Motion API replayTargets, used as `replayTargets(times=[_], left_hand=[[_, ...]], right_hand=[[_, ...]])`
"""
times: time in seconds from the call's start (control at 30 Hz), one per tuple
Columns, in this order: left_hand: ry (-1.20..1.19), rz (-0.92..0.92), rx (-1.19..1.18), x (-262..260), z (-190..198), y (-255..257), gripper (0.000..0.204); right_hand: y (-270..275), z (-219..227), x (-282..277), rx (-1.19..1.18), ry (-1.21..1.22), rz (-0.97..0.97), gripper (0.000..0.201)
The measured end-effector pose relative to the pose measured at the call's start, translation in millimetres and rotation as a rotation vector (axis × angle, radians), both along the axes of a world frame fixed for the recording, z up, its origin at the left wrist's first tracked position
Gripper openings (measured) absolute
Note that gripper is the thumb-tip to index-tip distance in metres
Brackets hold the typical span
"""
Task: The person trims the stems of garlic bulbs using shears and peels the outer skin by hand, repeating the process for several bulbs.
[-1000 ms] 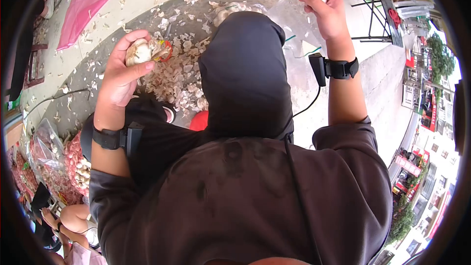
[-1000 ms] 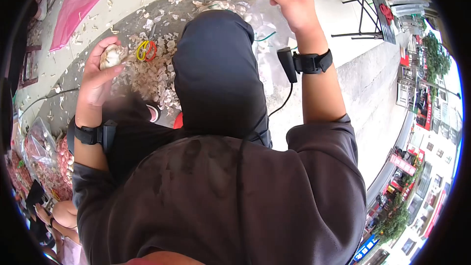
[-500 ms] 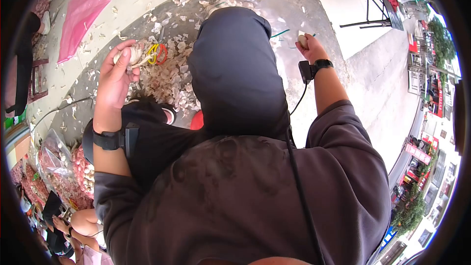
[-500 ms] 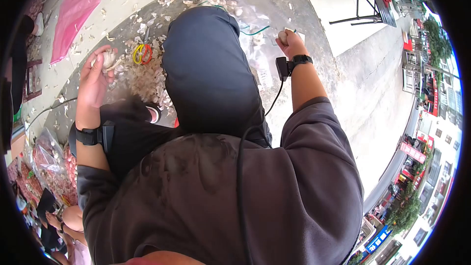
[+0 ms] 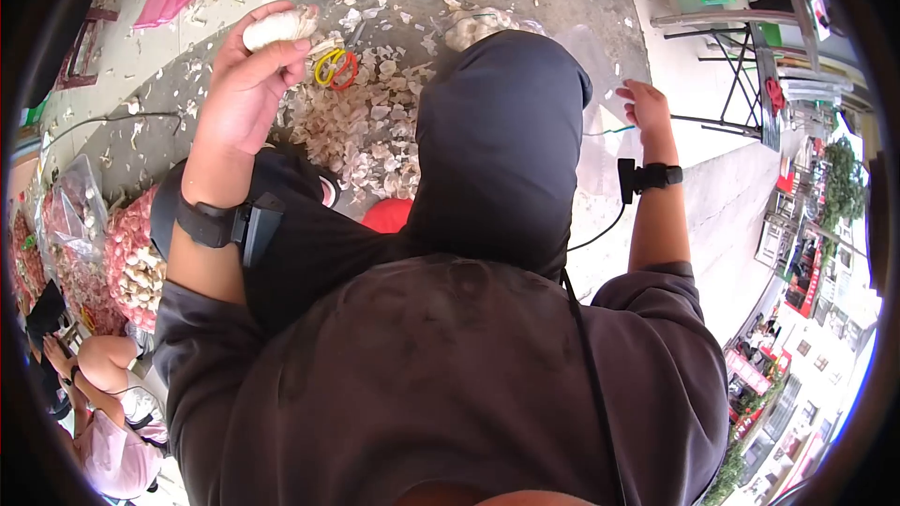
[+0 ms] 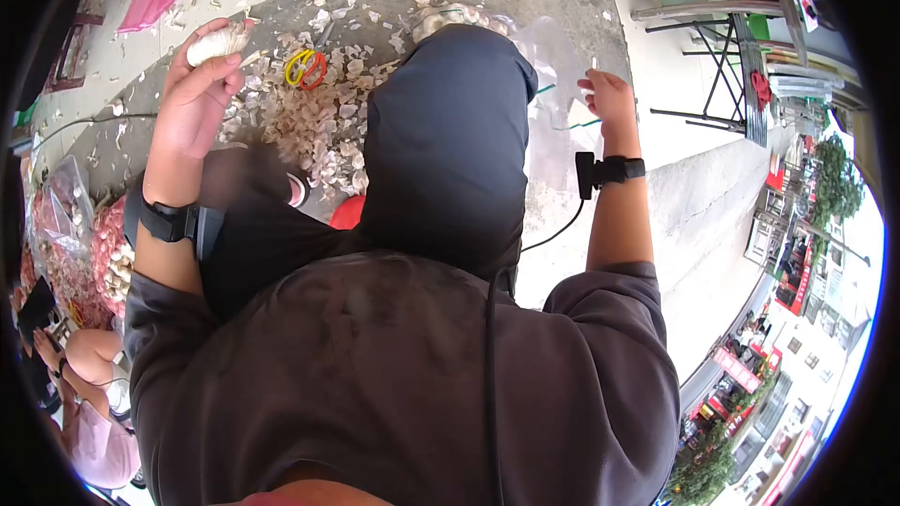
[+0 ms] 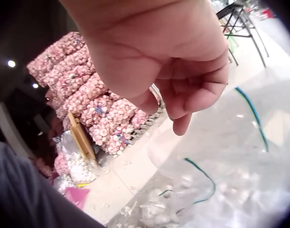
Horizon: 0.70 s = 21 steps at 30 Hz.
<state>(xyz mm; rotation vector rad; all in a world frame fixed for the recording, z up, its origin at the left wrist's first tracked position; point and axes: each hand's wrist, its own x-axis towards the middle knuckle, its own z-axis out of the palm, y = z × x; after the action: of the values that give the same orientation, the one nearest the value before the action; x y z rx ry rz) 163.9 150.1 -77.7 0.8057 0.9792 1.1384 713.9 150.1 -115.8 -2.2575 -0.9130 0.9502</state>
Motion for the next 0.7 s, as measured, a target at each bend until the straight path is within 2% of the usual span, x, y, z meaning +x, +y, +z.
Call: replayTargets(times=[0.03, 0.1, 0.13, 0.17, 0.2, 0.23, 0.3, 0.33, 0.4, 0.43, 0.5, 0.53, 0.57, 0.6, 0.63, 0.67, 0.7], left_hand=[[-0.014, 0.026, -0.01, 1.5, 2.3, -0.4, 0.047], [0.028, 0.057, -0.025, 6.6, 14.3, -4.5, 0.04], [-0.012, 0.08, -0.031, 4.4, 15.1, -2.8, 0.039], [-0.054, 0.096, -0.041, 2.0, 13.7, -0.1, 0.039], [-0.106, 0.122, -0.05, -3.7, 13.8, -3.0, 0.039], [-0.186, 0.174, -0.044, -2.6, 20.4, -3.8, 0.027], [-0.14, 0.239, 0.002, -7.8, 24.7, -3.2, 0.039], [-0.114, 0.271, 0.022, -11.5, 24.6, -2.6, 0.045], [-0.182, 0.378, -0.023, -21.9, 21.6, -3.8, 0.043], [-0.212, 0.43, -0.048, -27.5, 19.8, -5.9, 0.042], [-0.284, 0.397, -0.034, -40.9, 20.8, -8.6, 0.039], [-0.318, 0.376, -0.032, -46.3, 21.8, -10.8, 0.037], [-0.321, 0.413, -0.061, -48.6, 23.0, -13.5, 0.036], [-0.323, 0.455, -0.086, -49.6, 25.0, -15.4, 0.035], [-0.328, 0.5, -0.112, -50.5, 25.9, -17.4, 0.034], [-0.324, 0.525, -0.117, -51.3, 25.8, -18.9, 0.034], [-0.318, 0.549, -0.122, -52.6, 25.4, -19.2, 0.034]], right_hand=[[13.4, 38.8, -25.7, 0.13, 0.055, 0.027, 0.026], [23.6, 135.2, -95.5, 0.353, 0.143, 0.229, 0.031], [17.6, 185.5, -141.2, 0.491, 0.188, 0.421, 0.039], [19.2, 223.2, -154.2, 0.514, 0.428, 0.648, 0.045], [22.0, 256.6, -184.8, 0.557, 0.551, 0.77, 0.043], [25.9, 280.8, -217.1, 0.598, 0.692, 0.835, 0.041], [38.4, 294.8, -270.0, 0.652, 0.994, 0.886, 0.038], [45.1, 285.4, -293.3, 0.666, 1.179, 0.882, 0.03], [59.4, 257.4, -340.6, 0.676, 1.562, 0.849, 0.016], [63.0, 226.9, -367.4, 0.777, 1.455, 0.71, 0.014], [70.3, 166.5, -421.1, 0.914, 1.182, 0.422, 0.011], [97.4, 104.0, -423.2, 0.908, 0.916, 0.636, 0.007], [104.6, 45.0, -431.6, 0.836, 0.74, 0.636, 0.023], [100.8, 7.9, -439.9, 0.625, 0.759, 0.592, 0.012], [101.7, -38.2, -445.2, 0.373, 0.784, 0.425, 0.013], [105.7, -96.3, -443.8, 0.122, 0.671, 0.362, 0.013], [102.9, -140.5, -443.8, -0.06, 0.436, 0.514, 0.015]])
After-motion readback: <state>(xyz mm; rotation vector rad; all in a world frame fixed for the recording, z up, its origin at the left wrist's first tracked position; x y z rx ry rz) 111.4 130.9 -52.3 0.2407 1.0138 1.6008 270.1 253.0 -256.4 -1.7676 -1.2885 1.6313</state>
